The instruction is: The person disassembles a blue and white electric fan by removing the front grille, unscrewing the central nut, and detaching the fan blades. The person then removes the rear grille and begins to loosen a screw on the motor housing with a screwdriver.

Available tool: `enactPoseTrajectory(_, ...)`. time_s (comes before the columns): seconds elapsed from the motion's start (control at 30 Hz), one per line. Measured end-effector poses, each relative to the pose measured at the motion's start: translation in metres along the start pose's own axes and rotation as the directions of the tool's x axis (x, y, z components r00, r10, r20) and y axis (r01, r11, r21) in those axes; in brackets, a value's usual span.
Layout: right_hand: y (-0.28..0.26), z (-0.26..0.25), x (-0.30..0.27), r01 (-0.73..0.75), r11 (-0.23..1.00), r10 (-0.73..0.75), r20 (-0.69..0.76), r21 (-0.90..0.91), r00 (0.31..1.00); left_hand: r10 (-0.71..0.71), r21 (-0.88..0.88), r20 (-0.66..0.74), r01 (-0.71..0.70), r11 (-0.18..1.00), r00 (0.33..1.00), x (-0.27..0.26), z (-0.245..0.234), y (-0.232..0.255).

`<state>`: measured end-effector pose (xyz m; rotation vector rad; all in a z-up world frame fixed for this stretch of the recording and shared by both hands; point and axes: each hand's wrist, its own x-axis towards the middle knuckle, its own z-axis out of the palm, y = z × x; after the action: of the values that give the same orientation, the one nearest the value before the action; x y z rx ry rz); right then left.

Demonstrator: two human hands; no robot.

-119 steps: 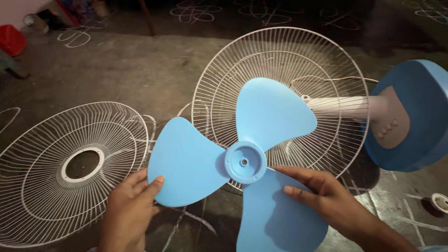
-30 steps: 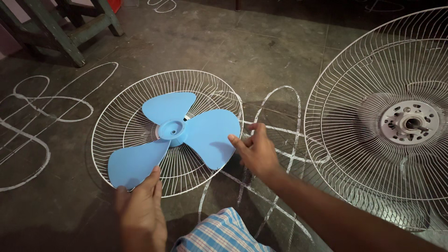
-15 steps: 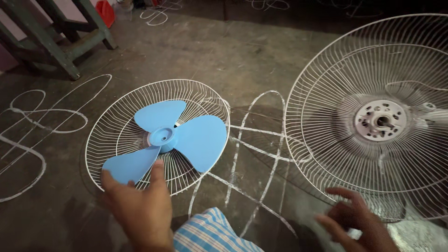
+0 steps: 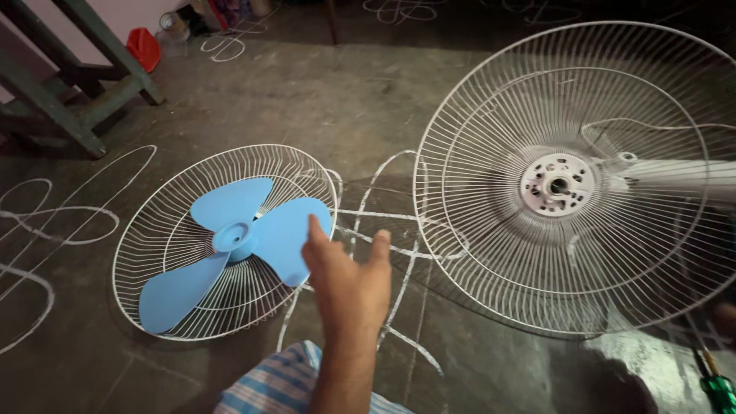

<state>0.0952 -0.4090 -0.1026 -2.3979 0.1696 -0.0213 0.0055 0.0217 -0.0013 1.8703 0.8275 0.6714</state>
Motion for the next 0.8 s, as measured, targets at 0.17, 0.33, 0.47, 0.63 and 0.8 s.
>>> enactPoseTrajectory(0.17,-0.008,-0.010,0.011,0.017,0.988,-0.020,0.017,0.156,1.000,0.074,0.034,0.082,-0.077,0.996,0.994,-0.011,0.054,-0.006)
enactPoseTrajectory(0.33,0.004,-0.021,0.029,0.025,0.967,-0.037,0.043,0.253,0.998,0.049,0.032,0.156,-0.055,0.998,0.987,-0.020,0.104,-0.026)
enactPoseTrajectory(0.47,0.014,-0.037,0.040,0.106,0.960,-0.127,0.064,0.261,0.990,-0.010,0.017,0.290,0.005,1.000,0.957,-0.023,0.125,-0.043)
enactPoseTrajectory(0.63,0.001,-0.033,0.027,0.033,0.956,-0.041,0.020,0.291,0.999,-0.032,-0.275,0.527,0.206,0.939,0.849,-0.029,0.135,-0.050)
enactPoseTrajectory(0.8,-0.017,-0.041,0.019,-0.082,0.926,0.056,0.081,0.369,0.995,-0.091,-0.074,0.477,0.144,0.987,0.874,-0.037,0.133,-0.048)
